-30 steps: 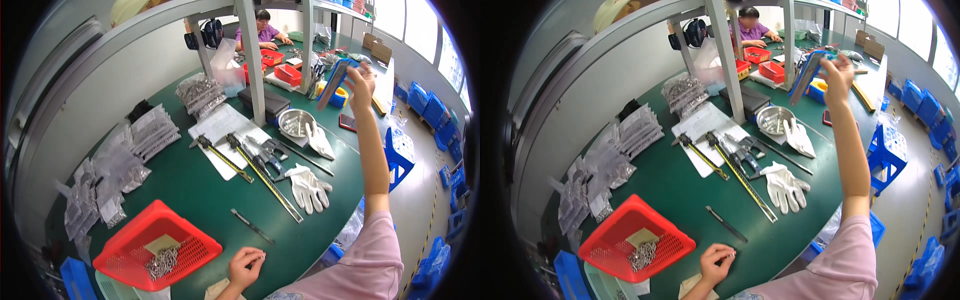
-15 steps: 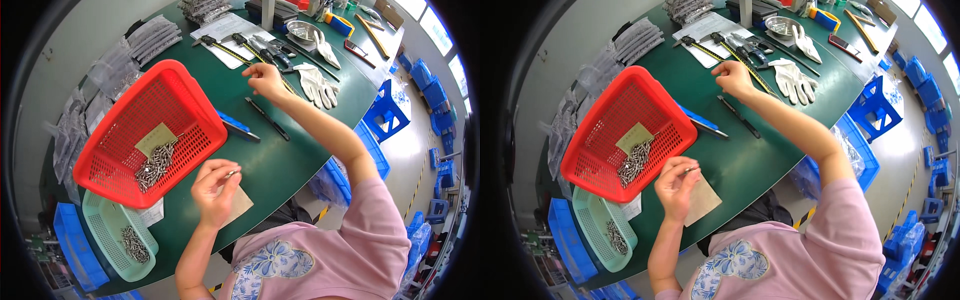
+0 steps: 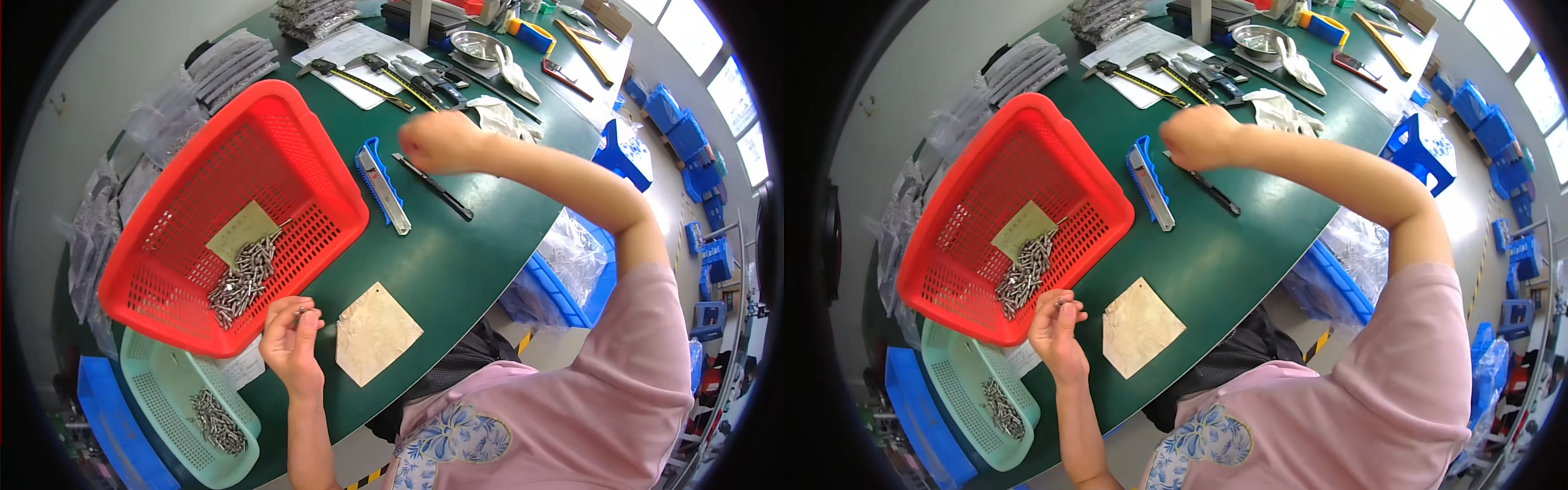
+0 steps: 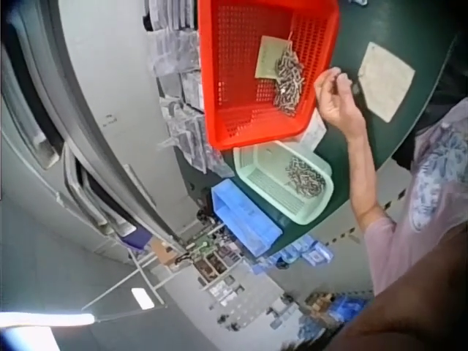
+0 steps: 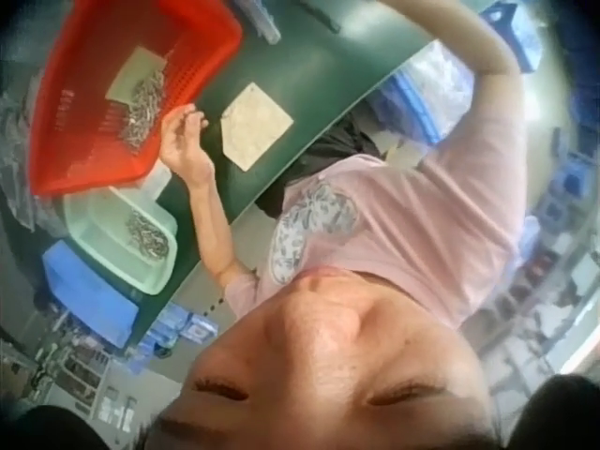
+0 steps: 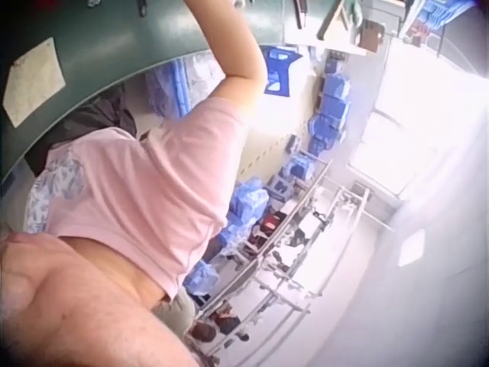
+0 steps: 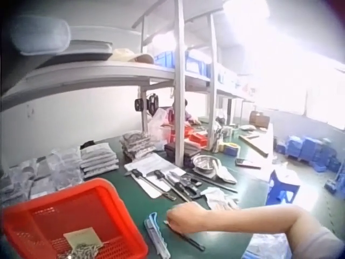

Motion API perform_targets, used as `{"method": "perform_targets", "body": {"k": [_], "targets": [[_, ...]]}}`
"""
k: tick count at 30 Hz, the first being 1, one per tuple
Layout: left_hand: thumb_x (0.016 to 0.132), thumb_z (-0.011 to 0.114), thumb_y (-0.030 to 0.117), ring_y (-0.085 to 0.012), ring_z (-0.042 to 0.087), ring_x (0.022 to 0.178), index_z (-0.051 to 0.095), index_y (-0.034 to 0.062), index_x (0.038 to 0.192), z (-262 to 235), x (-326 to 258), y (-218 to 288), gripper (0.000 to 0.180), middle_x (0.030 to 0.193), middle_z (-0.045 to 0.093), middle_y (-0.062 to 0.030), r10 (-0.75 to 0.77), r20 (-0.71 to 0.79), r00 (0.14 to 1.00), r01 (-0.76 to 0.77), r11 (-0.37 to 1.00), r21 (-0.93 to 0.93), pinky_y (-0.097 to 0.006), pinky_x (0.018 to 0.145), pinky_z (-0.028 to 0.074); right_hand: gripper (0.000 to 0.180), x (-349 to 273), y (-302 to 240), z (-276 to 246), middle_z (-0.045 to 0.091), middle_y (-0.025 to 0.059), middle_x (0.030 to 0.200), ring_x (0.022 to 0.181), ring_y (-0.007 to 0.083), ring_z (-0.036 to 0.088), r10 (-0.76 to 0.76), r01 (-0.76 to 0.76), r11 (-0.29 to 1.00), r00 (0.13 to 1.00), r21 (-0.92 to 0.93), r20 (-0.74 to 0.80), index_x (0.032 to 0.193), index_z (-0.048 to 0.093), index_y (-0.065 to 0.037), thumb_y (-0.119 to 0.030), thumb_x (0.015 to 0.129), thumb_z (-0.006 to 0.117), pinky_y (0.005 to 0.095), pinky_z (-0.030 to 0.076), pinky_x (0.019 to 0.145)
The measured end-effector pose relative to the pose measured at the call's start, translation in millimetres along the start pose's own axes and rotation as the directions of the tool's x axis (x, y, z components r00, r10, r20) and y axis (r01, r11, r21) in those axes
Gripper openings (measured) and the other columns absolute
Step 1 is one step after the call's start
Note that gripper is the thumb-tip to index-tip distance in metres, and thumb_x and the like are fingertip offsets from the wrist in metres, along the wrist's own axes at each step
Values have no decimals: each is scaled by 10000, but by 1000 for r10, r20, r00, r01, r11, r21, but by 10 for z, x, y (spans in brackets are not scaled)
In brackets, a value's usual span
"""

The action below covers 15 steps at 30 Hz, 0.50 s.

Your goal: Inspecting and sorting small metal pins at a factory workbench, using a small blade to check components.

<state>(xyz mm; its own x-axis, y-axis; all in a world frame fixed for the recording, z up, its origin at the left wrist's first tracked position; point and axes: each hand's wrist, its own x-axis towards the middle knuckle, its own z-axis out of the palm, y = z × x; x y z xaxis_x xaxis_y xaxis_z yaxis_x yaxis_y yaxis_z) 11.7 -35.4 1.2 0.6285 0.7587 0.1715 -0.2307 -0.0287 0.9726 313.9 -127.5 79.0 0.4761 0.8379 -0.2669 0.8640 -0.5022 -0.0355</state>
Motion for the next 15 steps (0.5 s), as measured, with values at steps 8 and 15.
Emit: {"method": "perform_targets", "body": {"k": [8, 15], "targets": [[804, 624, -27, -124, 543, 778, 625, -40, 907, 90, 27, -145, 104, 960, 551, -104, -3, 78, 997, 2, 1000, 6, -223, 626, 484, 327, 188, 194, 437, 504, 67, 1189, 1117, 243, 486, -518, 392, 854, 706, -342, -483, 1063, 610, -145, -125, 736, 611, 379, 425, 881], [787, 612, -43, -151, 538, 781, 606, -58, 891, -22, -41, -262, 105, 947, 545, -127, 13, 63, 998, -20, 994, 109, -234, 615, 485, 260, 262, 310, 235, 529, 42, 845, 854, 231, 548, -689, 583, 725, 621, -366, -375, 870, 535, -127, -164, 643, 657, 373, 449, 723]]}}
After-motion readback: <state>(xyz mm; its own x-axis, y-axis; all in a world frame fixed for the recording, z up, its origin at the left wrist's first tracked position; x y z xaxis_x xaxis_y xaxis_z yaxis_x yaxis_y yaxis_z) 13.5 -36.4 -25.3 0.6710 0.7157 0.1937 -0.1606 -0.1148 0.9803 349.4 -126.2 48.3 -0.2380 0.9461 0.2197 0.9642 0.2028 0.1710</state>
